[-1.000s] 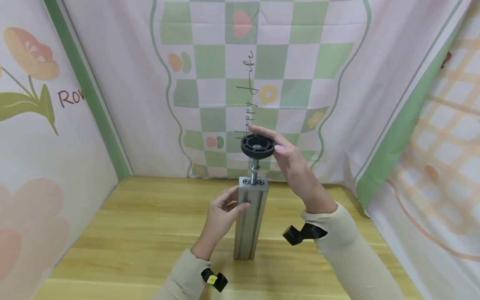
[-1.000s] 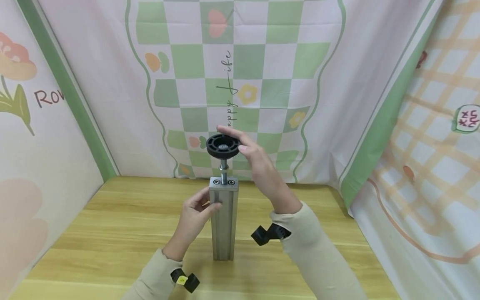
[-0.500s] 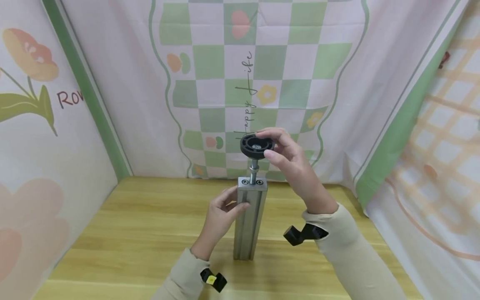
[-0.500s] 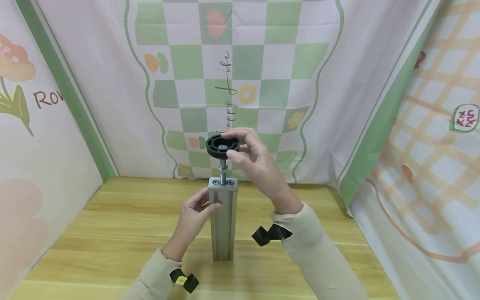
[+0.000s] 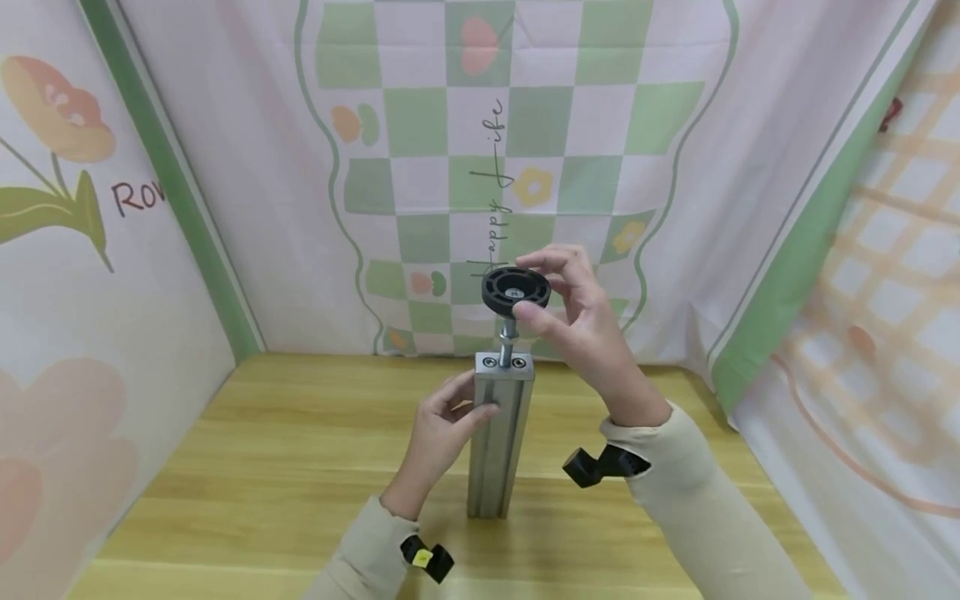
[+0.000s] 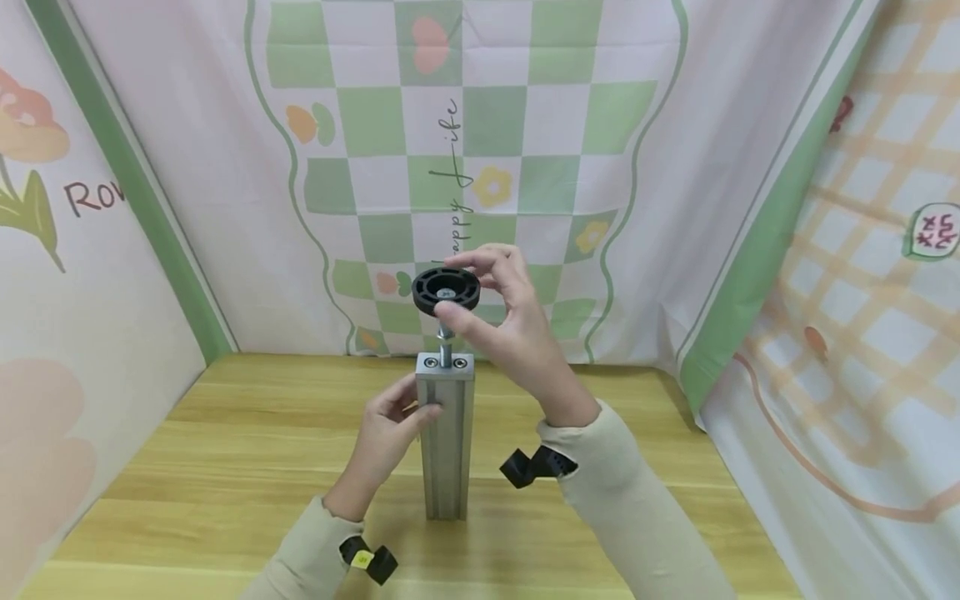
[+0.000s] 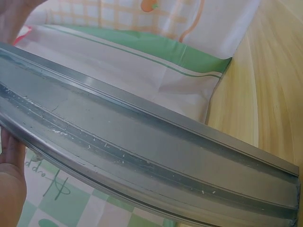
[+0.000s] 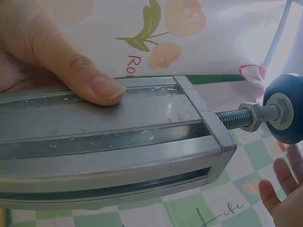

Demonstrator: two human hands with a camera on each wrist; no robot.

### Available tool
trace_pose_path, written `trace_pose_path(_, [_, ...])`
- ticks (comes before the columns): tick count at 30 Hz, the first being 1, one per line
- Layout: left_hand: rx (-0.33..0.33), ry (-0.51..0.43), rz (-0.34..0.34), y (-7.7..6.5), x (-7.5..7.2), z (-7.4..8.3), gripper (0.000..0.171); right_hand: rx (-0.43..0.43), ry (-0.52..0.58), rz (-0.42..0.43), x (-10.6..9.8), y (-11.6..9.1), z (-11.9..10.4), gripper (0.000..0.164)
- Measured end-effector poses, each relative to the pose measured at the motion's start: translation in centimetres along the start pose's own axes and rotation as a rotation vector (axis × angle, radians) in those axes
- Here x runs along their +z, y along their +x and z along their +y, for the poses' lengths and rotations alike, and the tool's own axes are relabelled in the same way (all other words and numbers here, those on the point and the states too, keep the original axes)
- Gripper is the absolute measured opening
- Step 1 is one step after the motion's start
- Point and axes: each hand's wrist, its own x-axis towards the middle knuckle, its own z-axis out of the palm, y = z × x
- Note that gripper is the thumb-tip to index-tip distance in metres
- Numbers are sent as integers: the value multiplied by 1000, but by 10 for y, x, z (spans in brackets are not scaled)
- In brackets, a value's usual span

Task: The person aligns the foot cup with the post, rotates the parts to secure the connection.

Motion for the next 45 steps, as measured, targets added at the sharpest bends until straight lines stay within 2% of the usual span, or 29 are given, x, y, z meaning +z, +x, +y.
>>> trace_pose_path(2, [-4, -2, 2, 0, 0, 1, 44, 10, 18, -20, 0, 1, -1, 47])
trace_pose_path(5, [-9, 2, 5, 0, 0, 2, 44, 45, 120, -90, -1, 2, -2, 55])
trace_pose_path(8, [-8, 8, 3, 0, 0, 3, 43, 66, 211, -160, -1, 3, -2, 56])
trace_pose_path(12, [-5, 4, -4, 0, 1, 3, 44, 63, 227, -195, -1, 4, -2, 53])
trace_pose_path(21, [9, 8, 4, 0, 0, 0, 44, 53, 210, -176, -1, 4, -1, 51])
trace_pose_path(25, [14, 7, 5, 0, 0, 0, 44, 78, 176, -139, -2, 1, -3, 46])
trace_pose_path(30, [5, 8, 8, 0, 1, 1, 42, 118, 87, -68, -1, -3, -6, 44])
trace_pose_path(35, [8, 7, 8, 0, 1, 1, 42, 97, -57, -4, 2, -2, -8, 45])
trace_pose_path(38, [6, 4, 7, 0, 1, 1, 42, 101, -94, 1, 2, -1, -8, 49])
trace_pose_path(41, [-5, 0, 8, 0, 1, 1, 42, 139, -56, -46, 3, -2, -8, 52])
trace_pose_path(45, [-16, -7, 4, -1, 1, 0, 42, 153, 140, -120, 3, 0, -5, 59])
